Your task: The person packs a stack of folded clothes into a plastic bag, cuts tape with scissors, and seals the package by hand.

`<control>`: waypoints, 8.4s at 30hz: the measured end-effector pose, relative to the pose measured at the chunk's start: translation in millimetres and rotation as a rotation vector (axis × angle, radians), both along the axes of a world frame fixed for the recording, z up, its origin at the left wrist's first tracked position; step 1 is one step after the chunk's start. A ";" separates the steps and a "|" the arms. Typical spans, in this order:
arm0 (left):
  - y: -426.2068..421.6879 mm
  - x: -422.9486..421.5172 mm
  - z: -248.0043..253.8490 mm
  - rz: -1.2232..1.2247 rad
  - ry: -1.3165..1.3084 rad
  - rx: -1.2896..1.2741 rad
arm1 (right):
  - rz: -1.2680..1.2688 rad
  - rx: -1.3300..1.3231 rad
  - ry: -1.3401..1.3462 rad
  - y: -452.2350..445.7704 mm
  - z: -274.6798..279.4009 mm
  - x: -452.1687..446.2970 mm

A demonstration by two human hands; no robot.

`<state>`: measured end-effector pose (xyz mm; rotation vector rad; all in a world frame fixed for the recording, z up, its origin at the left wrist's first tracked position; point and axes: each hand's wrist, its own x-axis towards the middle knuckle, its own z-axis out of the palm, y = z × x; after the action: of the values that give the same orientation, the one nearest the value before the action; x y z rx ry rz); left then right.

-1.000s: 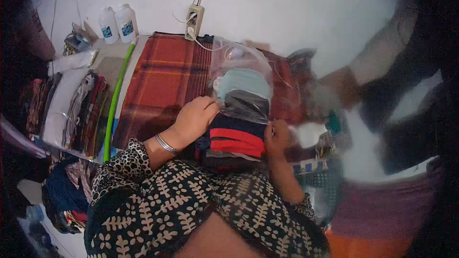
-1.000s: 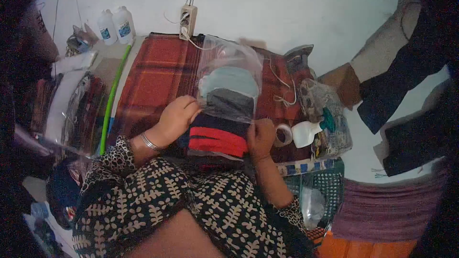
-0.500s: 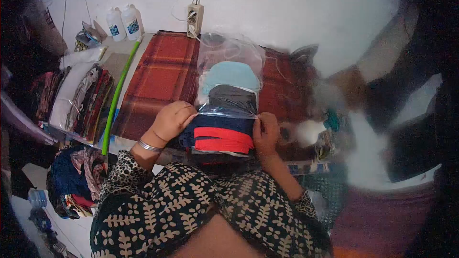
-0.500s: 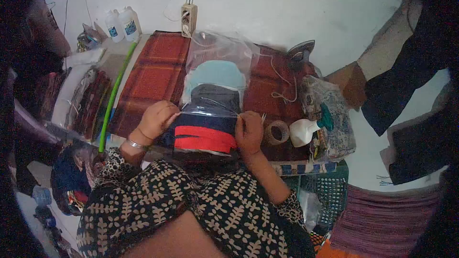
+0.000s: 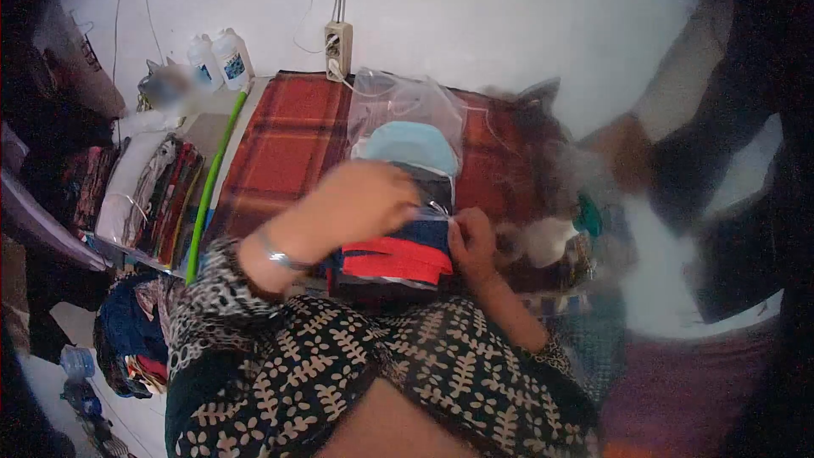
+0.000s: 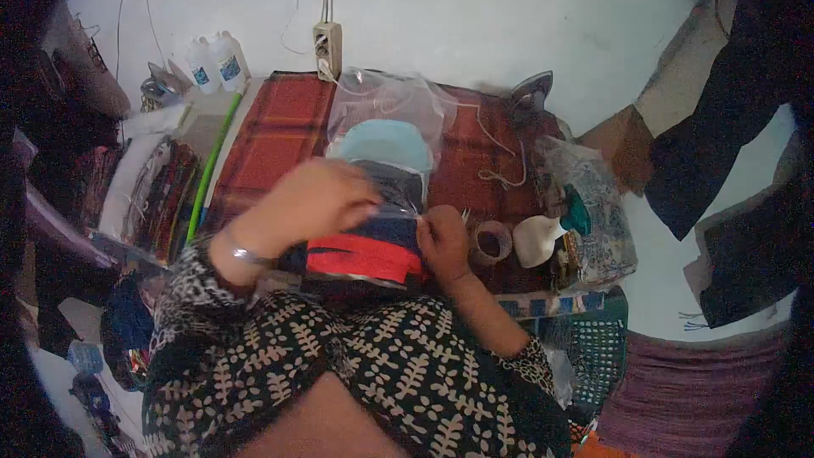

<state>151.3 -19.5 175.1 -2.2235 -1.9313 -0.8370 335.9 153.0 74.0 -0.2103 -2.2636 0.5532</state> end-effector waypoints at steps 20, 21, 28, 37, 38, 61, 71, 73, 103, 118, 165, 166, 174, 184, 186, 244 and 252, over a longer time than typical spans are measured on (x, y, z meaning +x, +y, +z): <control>48.4 56.0 -63.3 0.036 0.196 -0.011 | 0.102 0.414 -0.177 1.6 6.4 39.2; 48.3 56.2 -64.4 0.037 0.223 0.017 | 0.016 0.346 -0.185 0.9 2.6 39.2; 50.4 55.8 -66.7 -0.094 0.187 0.162 | -0.144 -0.301 -0.262 4.1 -26.3 48.8; 58.0 57.1 -68.2 -0.094 0.135 0.227 | 0.011 -1.051 -0.205 18.3 -16.6 44.9; 59.2 56.3 -68.1 -0.096 0.138 0.226 | 0.011 -1.051 -0.201 17.3 -12.7 44.2; 56.0 73.0 -54.7 0.082 0.109 0.258 | 0.026 -0.582 -0.412 7.3 6.8 35.9; 60.7 76.8 -68.4 0.073 0.164 0.119 | -0.002 -0.559 -0.496 7.4 1.0 31.5; 59.7 74.7 -67.2 0.008 0.283 0.156 | -0.177 -0.454 -0.468 -5.8 16.4 28.8; 61.8 78.8 -72.8 0.018 0.126 0.011 | -0.286 -0.194 -0.367 6.2 -35.7 9.5; 8.0 40.1 -61.5 -0.307 -0.288 0.067 | -0.175 0.054 -0.536 -23.1 9.3 53.5; -80.9 1.0 -212.8 0.161 -0.215 0.328 | 0.281 0.450 -0.608 -96.0 30.7 -19.0; -83.8 4.5 -212.8 0.156 -0.219 0.328 | 0.276 0.449 -0.612 -95.1 32.5 -15.5; -122.1 -18.5 -200.0 0.070 -0.618 -0.079 | 0.448 0.256 -0.516 -82.8 40.6 1.4; 24.3 -85.6 -191.2 0.016 -1.828 0.110 | 0.012 -1.107 0.044 48.9 -19.2 -77.6; 46.5 -81.6 -200.1 0.011 -1.941 -0.016 | 0.061 -1.366 -0.008 42.8 -33.7 -89.2; -85.1 -60.7 -370.0 0.141 -0.561 -0.328 | 0.018 -1.181 -0.478 -3.4 -98.1 15.4; -115.3 -45.6 -420.4 0.178 -1.121 -0.281 | 0.064 -1.107 -0.450 -16.5 -92.3 -21.7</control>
<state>105.7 -134.9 -245.3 -1.7392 -2.7126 -2.2097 314.2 136.6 -18.3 -0.8688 -2.1108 1.9042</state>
